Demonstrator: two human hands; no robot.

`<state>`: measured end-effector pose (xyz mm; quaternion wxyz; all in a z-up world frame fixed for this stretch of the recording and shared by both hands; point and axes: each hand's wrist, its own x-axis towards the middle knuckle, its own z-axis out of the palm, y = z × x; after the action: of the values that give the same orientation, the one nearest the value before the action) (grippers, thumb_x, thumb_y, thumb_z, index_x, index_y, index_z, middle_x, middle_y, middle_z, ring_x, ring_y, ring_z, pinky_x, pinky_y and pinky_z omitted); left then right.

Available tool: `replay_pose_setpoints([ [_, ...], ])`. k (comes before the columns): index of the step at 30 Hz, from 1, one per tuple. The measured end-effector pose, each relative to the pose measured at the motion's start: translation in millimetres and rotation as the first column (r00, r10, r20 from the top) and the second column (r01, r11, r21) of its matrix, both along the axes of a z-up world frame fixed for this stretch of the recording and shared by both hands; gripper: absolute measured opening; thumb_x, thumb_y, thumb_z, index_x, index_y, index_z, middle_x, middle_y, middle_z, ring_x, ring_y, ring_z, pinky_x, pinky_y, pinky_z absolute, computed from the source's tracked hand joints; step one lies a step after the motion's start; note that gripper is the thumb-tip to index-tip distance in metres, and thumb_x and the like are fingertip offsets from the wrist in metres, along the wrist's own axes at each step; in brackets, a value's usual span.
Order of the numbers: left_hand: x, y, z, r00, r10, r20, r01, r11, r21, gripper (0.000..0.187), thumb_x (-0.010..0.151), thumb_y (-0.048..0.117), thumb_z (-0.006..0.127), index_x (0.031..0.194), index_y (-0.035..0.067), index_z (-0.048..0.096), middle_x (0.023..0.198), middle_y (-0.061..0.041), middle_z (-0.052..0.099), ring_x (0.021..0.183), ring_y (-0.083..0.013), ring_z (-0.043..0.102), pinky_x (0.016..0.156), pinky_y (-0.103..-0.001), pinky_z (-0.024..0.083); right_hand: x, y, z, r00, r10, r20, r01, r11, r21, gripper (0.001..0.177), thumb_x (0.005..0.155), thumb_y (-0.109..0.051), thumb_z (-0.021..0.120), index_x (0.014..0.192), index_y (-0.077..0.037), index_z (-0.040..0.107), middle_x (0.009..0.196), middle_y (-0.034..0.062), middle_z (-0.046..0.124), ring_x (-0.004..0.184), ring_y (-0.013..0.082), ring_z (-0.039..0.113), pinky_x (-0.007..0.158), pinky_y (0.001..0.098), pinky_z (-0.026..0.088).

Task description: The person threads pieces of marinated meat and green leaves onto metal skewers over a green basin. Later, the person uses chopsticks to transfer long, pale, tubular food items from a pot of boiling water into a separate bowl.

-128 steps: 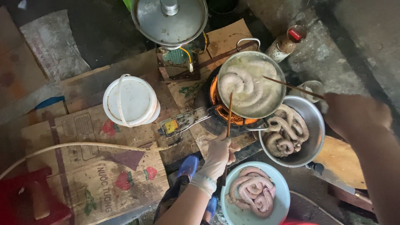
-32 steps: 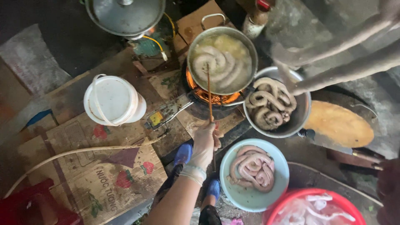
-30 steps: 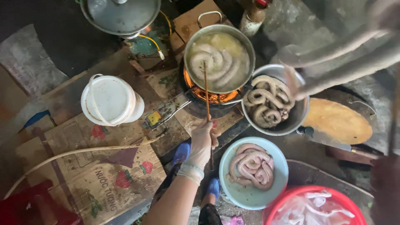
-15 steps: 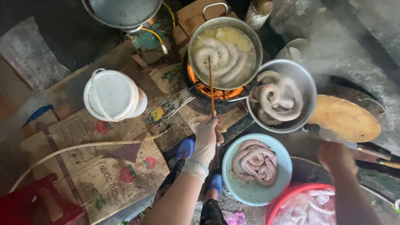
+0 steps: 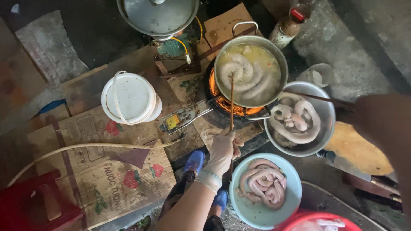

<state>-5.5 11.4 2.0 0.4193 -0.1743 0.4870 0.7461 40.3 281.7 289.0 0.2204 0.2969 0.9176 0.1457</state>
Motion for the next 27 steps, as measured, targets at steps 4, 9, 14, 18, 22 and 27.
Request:
replay_pose_setpoints([
  [4,-1.4,3.3,-1.6,1.0,-0.017,0.001,0.017,1.0,-0.026,0.044,0.107,0.019,0.044,0.147,0.001,0.051,0.073,-0.013,0.066,0.037,-0.0121,0.05,0.032,-0.026,0.037,-67.2,-46.2,-24.2,0.935,0.15,0.323,-0.215,0.961,0.177,0.024,0.096,-0.024,0.062,0.109,-0.018,0.081,0.106,0.0115,0.081,0.099,0.0279,0.08,0.083,0.0459,0.064],
  [9,-5.2,1.7,18.1,0.999,-0.011,0.052,0.012,1.0,-0.017,0.043,0.107,0.02,0.044,0.147,0.005,0.052,0.074,-0.013,0.066,0.038,-0.0119,0.05,0.033,-0.026,0.037,-66.0,17.0,-94.1,0.98,0.003,0.198,-0.013,0.999,0.049,0.028,0.092,-0.026,0.067,0.116,-0.019,0.079,0.113,0.0145,0.077,0.106,0.0342,0.075,0.089,0.0497,0.06],
  [14,-3.4,-0.7,11.2,0.999,-0.006,0.044,0.007,1.0,-0.02,0.042,0.106,0.021,0.045,0.144,0.004,0.055,0.075,-0.013,0.067,0.038,-0.012,0.051,0.032,-0.026,0.036,-6.6,64.7,-141.2,0.967,-0.23,0.113,0.239,0.968,-0.077,0.038,0.099,-0.059,0.058,0.129,-0.039,0.069,0.126,0.0116,0.069,0.12,0.0362,0.063,0.103,0.0519,0.048],
  [18,-4.1,-0.6,1.6,0.999,-0.019,0.03,0.02,0.999,-0.044,0.04,0.108,0.022,0.047,0.134,-0.006,0.059,0.076,-0.013,0.068,0.038,-0.0118,0.051,0.032,-0.026,0.034,76.8,134.2,-225.7,0.927,-0.36,-0.109,0.289,0.867,-0.406,0.041,0.101,-0.051,0.06,0.117,-0.021,0.083,0.113,0.0131,0.081,0.103,0.0322,0.077,0.098,0.048,0.057],
  [22,-6.9,-6.8,11.7,1.0,-0.021,-0.007,0.02,0.997,-0.073,0.04,0.108,0.023,0.048,0.133,-0.005,0.062,0.075,-0.011,0.067,0.038,-0.0106,0.05,0.032,-0.025,0.034,120.0,159.7,-280.9,0.819,-0.519,-0.246,0.251,0.709,-0.659,0.042,0.097,-0.052,0.066,0.114,-0.017,0.083,0.108,0.0131,0.078,0.102,0.0331,0.077,0.094,0.0487,0.058],
  [27,-6.0,-8.0,15.5,1.0,-0.017,-0.001,0.016,0.996,-0.085,0.041,0.105,0.022,0.048,0.141,0.007,0.059,0.073,-0.01,0.067,0.037,-0.0103,0.049,0.032,-0.025,0.034,65.3,113.8,-215.7,0.948,-0.312,-0.061,0.3,0.941,-0.158,0.044,0.098,-0.062,0.058,0.127,-0.034,0.077,0.117,0.01,0.079,0.106,0.0336,0.074,0.096,0.05,0.056],
])
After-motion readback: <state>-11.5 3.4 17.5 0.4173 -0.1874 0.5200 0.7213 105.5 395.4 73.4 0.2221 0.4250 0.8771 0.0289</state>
